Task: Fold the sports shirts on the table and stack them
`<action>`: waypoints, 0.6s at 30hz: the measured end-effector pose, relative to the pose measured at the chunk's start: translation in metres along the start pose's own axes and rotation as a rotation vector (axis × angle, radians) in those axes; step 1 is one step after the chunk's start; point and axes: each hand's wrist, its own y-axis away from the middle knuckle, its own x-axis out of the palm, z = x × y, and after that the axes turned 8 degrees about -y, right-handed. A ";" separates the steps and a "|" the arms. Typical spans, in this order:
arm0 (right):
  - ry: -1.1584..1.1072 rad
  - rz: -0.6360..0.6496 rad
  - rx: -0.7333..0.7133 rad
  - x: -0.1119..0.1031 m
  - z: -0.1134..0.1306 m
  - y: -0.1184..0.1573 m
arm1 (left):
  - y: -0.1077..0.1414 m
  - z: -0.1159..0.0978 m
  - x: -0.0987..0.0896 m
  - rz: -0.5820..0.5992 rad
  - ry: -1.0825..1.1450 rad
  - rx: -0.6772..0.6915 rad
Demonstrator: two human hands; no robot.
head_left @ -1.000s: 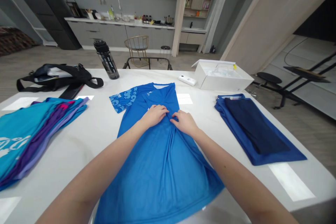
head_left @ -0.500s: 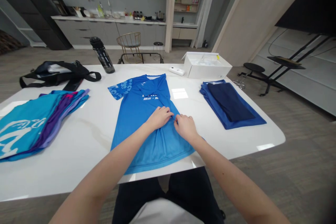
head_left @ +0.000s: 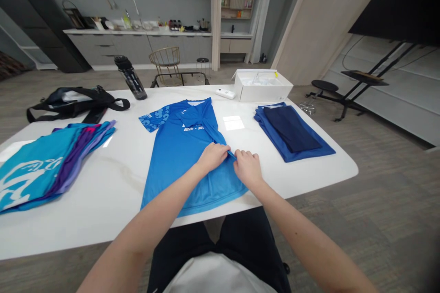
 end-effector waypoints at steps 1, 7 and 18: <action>-0.002 -0.005 0.021 -0.002 -0.004 0.006 | 0.002 0.000 -0.001 -0.020 0.035 -0.030; -0.095 0.007 0.047 -0.005 -0.021 0.049 | 0.020 0.001 0.002 -0.119 0.354 -0.213; -0.351 -0.134 -0.396 -0.006 0.009 0.103 | 0.083 -0.061 -0.022 -0.024 1.580 -0.849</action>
